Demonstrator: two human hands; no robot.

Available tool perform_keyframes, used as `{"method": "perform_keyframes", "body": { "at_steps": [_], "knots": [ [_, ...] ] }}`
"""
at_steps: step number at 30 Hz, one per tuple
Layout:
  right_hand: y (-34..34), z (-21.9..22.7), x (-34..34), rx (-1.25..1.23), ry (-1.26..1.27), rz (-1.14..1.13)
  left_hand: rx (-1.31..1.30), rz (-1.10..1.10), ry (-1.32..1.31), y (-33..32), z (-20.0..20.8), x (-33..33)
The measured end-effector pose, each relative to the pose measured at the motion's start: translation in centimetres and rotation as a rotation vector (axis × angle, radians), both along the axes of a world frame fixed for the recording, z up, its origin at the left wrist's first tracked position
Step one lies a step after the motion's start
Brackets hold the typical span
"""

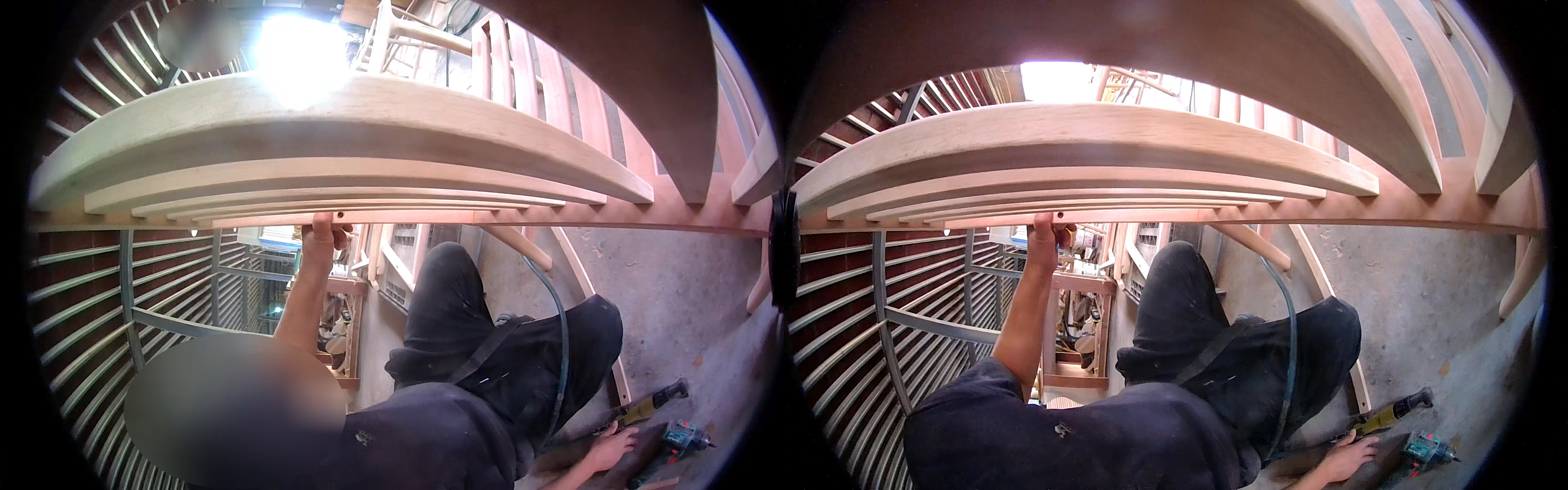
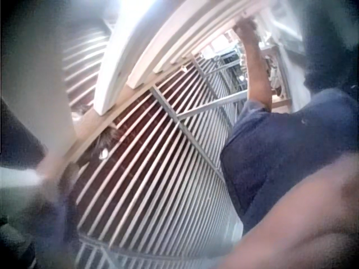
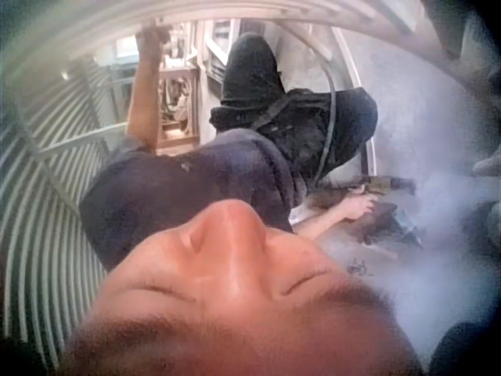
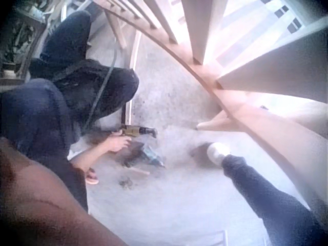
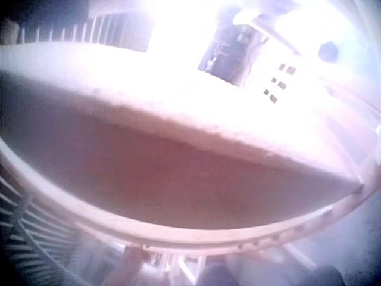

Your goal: The person assembles a wooden chair by attaching slats to the frame using a pneumatic nail gun. They position the slats, drive nails into the joints, and occasionally use a hammer to adjust the wood. A second person assists by handing over nails and holding parts of the chair.

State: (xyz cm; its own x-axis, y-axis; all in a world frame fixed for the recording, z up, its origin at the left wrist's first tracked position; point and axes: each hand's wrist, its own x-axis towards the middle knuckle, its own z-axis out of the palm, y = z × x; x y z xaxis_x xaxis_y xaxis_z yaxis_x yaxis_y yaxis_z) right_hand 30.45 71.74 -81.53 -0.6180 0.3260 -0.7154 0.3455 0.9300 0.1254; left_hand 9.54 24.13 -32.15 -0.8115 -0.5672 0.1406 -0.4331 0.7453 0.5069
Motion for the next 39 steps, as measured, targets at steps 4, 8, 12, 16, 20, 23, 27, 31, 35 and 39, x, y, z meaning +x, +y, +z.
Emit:
{"method": "perform_keyframes", "body": {
  "at_steps": [4, 8, 12, 16, 20, 23, 27, 31, 35, 39],
  "knots": [
    [-0.2, 0.1, 0.0, -0.026, -0.009, -0.089, -0.050, -0.060, 0.038, 0.4, -0.7, -1.2],
    [0.0, 4.2, -2.3, -0.157, -0.023, -0.299, -0.001, 0.135, 0.032, -10.7, -1.9, 2.3],
    [0.4, 3.8, -1.8, -0.273, 0.015, -0.311, -0.002, 0.229, 0.173, -10.9, -0.3, 2.8],
    [0.5, 2.8, -0.3, -0.199, 0.109, -0.296, -0.112, 0.027, 0.123, -10.3, 0.2, 2.0],
    [-0.6, 0.7, 0.0, -0.197, 0.104, -0.350, -0.052, 0.039, -0.017, -11.9, 0.6, 1.3],
    [0.5, 1.4, -0.8, -0.264, 0.135, -0.362, 0.078, -0.054, 0.029, -14.1, -0.4, 1.5],
    [2.1, 4.2, 2.3, -0.239, 0.327, -0.482, 0.262, -0.099, 0.089, -12.2, -1.7, 0.0],
    [2.3, 3.5, 6.5, -0.278, 0.655, -0.571, 0.375, -0.210, 0.027, -15.0, -2.7, 0.5],
    [0.8, 2.1, 6.4, -0.345, 0.751, -0.591, 0.279, -0.192, 0.054, -13.9, -4.3, -0.7],
    [-2.7, 1.6, 1.7, -0.279, 0.782, -0.626, 0.105, -0.189, 0.066, -13.5, -5.2, -1.7]
  ]
}}
